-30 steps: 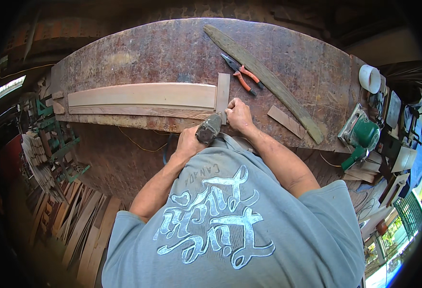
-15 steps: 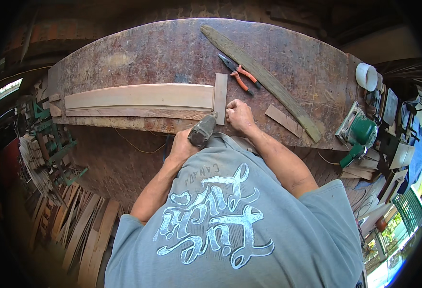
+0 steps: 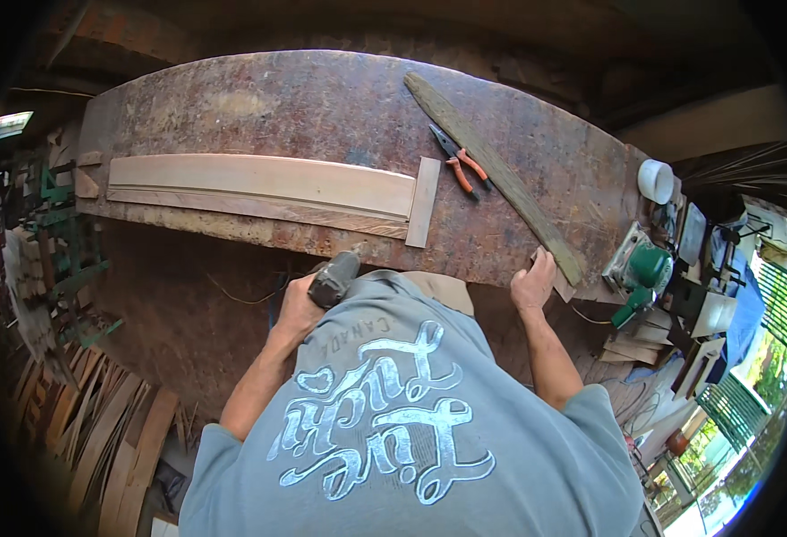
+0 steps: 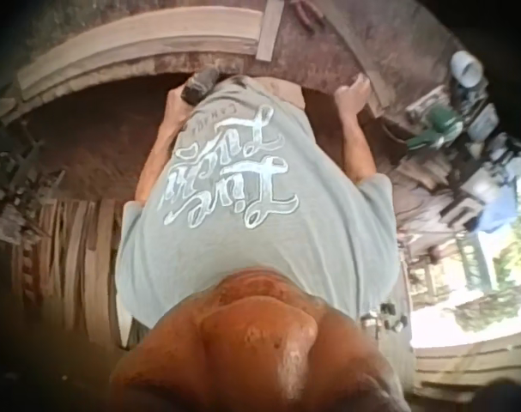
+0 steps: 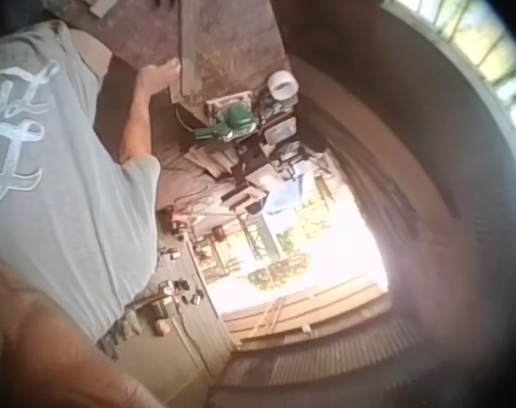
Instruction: Using a pneumatic nail gun and hand tools to assemble and trim wooden components at a workshop workbench.
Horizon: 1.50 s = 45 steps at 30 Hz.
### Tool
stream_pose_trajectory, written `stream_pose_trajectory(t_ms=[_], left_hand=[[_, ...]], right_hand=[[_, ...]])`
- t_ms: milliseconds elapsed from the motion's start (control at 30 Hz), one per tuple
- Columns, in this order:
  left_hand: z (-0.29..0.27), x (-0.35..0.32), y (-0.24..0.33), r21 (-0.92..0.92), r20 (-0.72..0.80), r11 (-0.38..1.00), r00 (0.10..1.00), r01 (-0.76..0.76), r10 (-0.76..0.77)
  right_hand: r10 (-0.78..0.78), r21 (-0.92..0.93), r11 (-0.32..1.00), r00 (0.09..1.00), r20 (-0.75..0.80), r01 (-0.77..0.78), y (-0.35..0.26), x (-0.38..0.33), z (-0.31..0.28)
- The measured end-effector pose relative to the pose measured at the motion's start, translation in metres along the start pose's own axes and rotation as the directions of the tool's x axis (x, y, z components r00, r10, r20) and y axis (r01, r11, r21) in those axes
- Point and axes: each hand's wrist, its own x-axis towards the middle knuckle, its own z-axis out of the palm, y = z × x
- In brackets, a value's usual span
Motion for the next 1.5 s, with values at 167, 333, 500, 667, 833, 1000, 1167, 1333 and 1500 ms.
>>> stream_pose_trajectory(t_ms=[167,333,500,667,833,1000,1167,1333,1500], left_hand=[[-0.037,-0.036,-0.063,0.020,-0.054,1.000,0.999,-0.002,0.003],[-0.086,-0.074,-0.123,0.062,-0.144,0.997,0.989,0.050,-0.041],[-0.153,-0.142,-0.181,-0.011,-0.316,1.000,0.949,-0.016,0.011],[-0.179,-0.200,-0.265,-0.111,-0.514,0.992,0.851,0.059,-0.109],[-0.178,-0.245,-0.322,-0.227,-0.599,0.957,0.749,0.180,-0.283],[-0.204,-0.250,-0.354,-0.605,-0.449,0.739,0.639,0.298,-0.625],[-0.247,-0.266,-0.416,-0.632,-0.421,0.737,0.692,0.240,-0.586],[-0.294,-0.259,-0.516,-0.514,-0.634,0.803,0.497,0.302,-0.592],[-0.428,-0.228,-0.453,-0.585,-0.697,0.769,0.326,0.258,-0.639]], right_hand=[[-0.029,0.013,1.000,0.999,0.029,0.028,0.051,0.005,0.016],[0.191,-0.248,0.955,0.978,0.085,-0.164,0.063,0.031,-0.009],[-0.007,-0.142,0.990,0.996,0.091,0.020,-0.099,0.007,0.005],[-0.470,0.193,0.882,0.785,0.404,0.429,-0.250,-0.054,0.028],[-0.772,0.431,0.635,0.535,0.342,0.641,-0.505,-0.080,0.000],[-0.772,0.828,0.513,0.544,0.329,0.227,-0.706,-0.031,0.057],[-0.728,0.910,0.393,0.561,0.395,-0.132,-0.940,-0.001,0.115],[-0.713,0.860,0.445,0.482,0.509,-0.250,-1.137,0.063,0.220],[-0.653,0.749,0.612,0.374,0.659,-0.252,-1.236,0.093,0.308]])
